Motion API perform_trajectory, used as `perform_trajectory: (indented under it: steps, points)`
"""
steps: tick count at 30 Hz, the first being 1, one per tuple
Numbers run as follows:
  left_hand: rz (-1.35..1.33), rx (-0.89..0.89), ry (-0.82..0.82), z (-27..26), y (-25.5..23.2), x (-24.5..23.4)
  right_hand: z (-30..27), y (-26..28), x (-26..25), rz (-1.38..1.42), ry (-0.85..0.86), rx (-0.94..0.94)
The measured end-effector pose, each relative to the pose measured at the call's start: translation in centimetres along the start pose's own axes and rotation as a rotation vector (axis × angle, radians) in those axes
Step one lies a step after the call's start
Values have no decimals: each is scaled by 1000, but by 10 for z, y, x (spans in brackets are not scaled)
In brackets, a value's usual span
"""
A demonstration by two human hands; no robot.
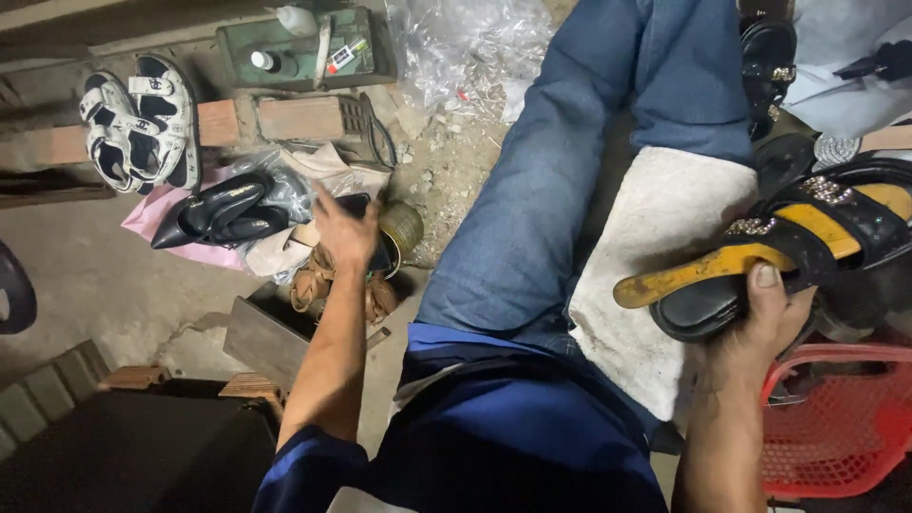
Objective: The person sits on the floor and uses a brush to clean a black sandal, then switches to a beige slip-on shoe. They brush the exterior and interior surfaces of each shoe and place the finished sandal into a nearby crate.
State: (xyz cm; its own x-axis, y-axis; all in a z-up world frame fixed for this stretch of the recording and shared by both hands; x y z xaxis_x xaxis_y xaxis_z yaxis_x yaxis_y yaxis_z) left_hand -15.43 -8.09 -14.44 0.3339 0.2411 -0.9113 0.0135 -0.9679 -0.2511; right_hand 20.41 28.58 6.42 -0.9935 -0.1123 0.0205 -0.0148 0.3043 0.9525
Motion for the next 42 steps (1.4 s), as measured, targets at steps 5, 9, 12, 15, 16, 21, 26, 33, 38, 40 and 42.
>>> perform_trajectory:
  steps: [5,9,12,15,16,21,26,33,38,40,42]
  points:
    - [-50,-147,70,-12,19,9,-1,-1,-12,-72,-17,-12]
    - [-91,-189,113,-9,27,22,10,-8,-27,-85,72,-141]
    - [-88,-210,161,-13,18,10,13,-2,-29,-96,63,-178]
    - [-67,-198,134,-10,18,7,16,-4,-30,-39,102,-208]
    - [-66,-201,133,-10,21,8,17,-7,-33,-39,104,-205]
    - [-26,-82,106,-8,26,16,18,-24,-44,39,-35,-34]
    - [-21,-83,80,-3,39,25,15,-7,-28,-47,23,-97]
    - [-11,-30,20,5,58,41,19,-14,-33,-48,32,-81]
    - [-28,-65,88,-5,43,25,20,-17,-35,-31,51,-73]
    - [-46,-48,102,-6,47,27,20,-19,-35,-21,41,-49]
    - [-84,28,72,-4,52,29,19,-15,-32,-90,63,-103]
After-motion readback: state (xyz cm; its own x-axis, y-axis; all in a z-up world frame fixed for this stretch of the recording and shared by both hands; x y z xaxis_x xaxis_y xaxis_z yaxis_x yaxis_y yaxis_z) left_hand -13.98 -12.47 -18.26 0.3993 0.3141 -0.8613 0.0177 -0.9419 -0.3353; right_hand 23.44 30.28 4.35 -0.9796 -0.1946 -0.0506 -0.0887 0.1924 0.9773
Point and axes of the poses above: each hand's wrist, its own z-axis towards the middle knuckle, its own x-axis out of the palm, y = z × x, the point moved 6 cm from there along z, towards the middle knuckle, and after that the axes turned 4 degrees about -y, right-handed, at the moved point
